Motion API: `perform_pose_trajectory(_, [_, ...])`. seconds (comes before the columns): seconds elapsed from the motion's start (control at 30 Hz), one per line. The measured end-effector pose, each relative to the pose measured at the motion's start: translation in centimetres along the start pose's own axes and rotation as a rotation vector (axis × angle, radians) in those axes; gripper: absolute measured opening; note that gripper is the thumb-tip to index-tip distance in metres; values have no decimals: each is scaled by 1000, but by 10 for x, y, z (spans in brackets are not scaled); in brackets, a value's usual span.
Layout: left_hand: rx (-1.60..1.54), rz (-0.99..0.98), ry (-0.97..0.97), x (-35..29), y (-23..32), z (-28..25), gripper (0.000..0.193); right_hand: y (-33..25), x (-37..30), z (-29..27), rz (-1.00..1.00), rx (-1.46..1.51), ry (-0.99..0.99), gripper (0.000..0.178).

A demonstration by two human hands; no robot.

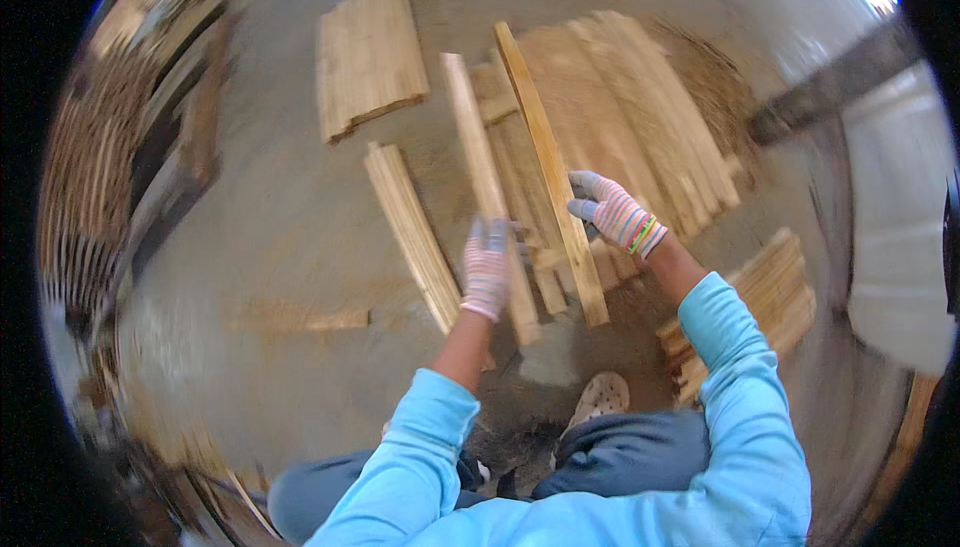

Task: The person sorts and stacks thin wooden planks on the floor in a workshop. They pick up planks one by one, align them, and place them into neat piles, then lift a completed stack and move it to a larger pile.

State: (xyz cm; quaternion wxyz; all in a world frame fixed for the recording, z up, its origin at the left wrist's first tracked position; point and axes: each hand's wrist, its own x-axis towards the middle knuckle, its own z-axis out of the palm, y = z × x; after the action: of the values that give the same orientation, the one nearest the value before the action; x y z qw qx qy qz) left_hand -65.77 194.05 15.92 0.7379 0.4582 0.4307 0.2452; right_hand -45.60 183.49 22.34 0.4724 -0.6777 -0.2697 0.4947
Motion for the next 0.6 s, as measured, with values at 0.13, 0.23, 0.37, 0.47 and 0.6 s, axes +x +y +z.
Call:
perform_pose_trajectory(0.13, [-127, -73, -133, 2, 10, -14, 29, 34, -93, -63, -177, -186, 542, 54])
perform_pose_trajectory(0.23, [-43, 2, -138, 7, 7, -8, 29, 85, -158, -108, -333, -647, 956, 52])
perform_pose_trajectory(0.37, [-28, -1, -85, 7, -3, 14, 30, 151, -179, -145, 338, -806, 1065, 48])
perform_pose_trajectory(0.47, [-61, -10, -97, 5, -6, 25, 31, 186, -169, -159, 658, -879, 959, 46])
perform_pose_trajectory(0.6, [-78, -31, -14, 6, 1, 23, 33, 212, -157, -178, 915, -986, 700, 29])
